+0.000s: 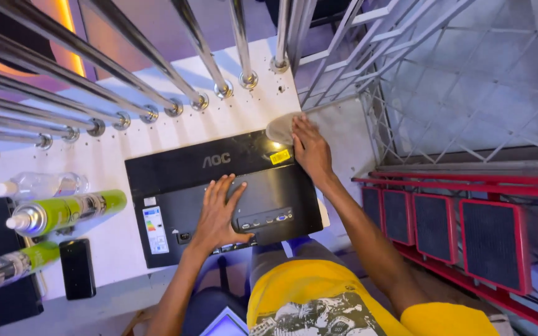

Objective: The person cleans the back of a black computer monitor using a spray cleaner and a cloth. They spray the surface and wipe it down thoroughly, handling the monitor to reach different areas.

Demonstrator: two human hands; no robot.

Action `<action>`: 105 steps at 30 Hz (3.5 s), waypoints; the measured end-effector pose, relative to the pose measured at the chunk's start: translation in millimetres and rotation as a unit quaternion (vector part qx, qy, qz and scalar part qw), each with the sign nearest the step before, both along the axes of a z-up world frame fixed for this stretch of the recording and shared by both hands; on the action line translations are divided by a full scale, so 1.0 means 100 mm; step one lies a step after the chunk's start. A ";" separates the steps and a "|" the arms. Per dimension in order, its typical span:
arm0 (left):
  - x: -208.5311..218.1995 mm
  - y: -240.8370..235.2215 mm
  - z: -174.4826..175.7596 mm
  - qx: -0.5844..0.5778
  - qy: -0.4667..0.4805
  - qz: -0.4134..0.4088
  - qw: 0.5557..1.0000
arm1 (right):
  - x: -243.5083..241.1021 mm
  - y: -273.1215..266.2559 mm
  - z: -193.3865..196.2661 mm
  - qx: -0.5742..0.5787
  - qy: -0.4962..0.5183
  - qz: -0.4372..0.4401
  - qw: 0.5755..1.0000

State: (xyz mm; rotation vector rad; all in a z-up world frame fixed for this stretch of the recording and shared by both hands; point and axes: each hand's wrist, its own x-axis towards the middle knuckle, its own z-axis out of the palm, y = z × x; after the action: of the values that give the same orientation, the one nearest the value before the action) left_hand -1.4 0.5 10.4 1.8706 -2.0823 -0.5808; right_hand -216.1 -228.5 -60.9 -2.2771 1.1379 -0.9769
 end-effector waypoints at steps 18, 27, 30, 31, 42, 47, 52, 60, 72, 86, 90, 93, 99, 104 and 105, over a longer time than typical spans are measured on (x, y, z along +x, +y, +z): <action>0.00 -0.02 -0.02 0.015 -0.009 0.007 1.000 | -0.29 0.30 -0.12 -0.019 0.051 0.069 0.996; -0.02 -0.01 -0.03 0.000 0.011 0.012 1.000 | -0.29 0.12 -0.15 0.007 -0.003 -0.013 1.000; -0.02 0.00 -0.02 -0.003 0.007 0.006 1.000 | 0.06 -0.18 -0.18 -0.030 -0.029 -0.034 0.999; -0.02 -0.02 -0.02 -0.010 0.004 0.010 1.000 | 0.15 -0.25 -0.14 -0.036 -0.033 -0.029 0.998; -0.02 0.00 -0.06 -0.015 -0.010 0.006 1.000 | -0.09 0.01 -0.03 -0.009 0.010 0.000 1.000; -0.05 0.07 -0.05 0.006 -0.002 -0.001 1.000 | 0.00 -0.21 -0.26 -0.006 0.002 -0.016 1.000; 0.00 0.01 -0.09 -0.005 0.001 0.014 1.000 | -0.02 -0.02 -0.18 -0.002 0.001 -0.015 1.000; -0.02 0.05 -0.04 -0.001 -0.025 0.003 1.000 | -0.05 -0.29 -0.30 0.126 -0.043 -0.083 0.988; -0.01 0.03 -0.09 0.002 0.001 0.006 1.000 | 0.12 -0.43 -0.14 0.243 -0.011 -0.124 0.962; -0.02 0.01 -0.04 0.004 0.000 0.008 1.000 | 0.07 -0.51 -0.16 0.274 0.000 -0.137 0.952; -0.02 0.01 -0.04 -0.005 -0.002 0.016 1.000 | 0.08 -0.52 -0.22 0.265 -0.048 -0.114 0.956; -0.01 0.01 -0.08 0.005 0.006 0.017 1.000 | 0.14 -0.28 0.01 0.273 0.013 -0.122 0.954; -0.02 0.01 -0.05 0.003 -0.009 0.012 1.000 | 0.08 -0.39 -0.10 0.257 -0.033 -0.115 0.959; -0.02 0.02 -0.04 0.002 -0.002 0.016 1.000 | 0.06 -0.41 -0.06 0.276 -0.035 -0.115 0.954; -0.01 0.02 -0.03 0.000 0.003 0.013 1.000 | 0.04 -0.42 -0.06 0.282 -0.040 -0.126 0.950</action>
State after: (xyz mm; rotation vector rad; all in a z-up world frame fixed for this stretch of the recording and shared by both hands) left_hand -2.7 2.1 7.0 1.8923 -2.0508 -0.5797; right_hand -212.1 -270.2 -67.3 -1.6533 1.4725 -0.7017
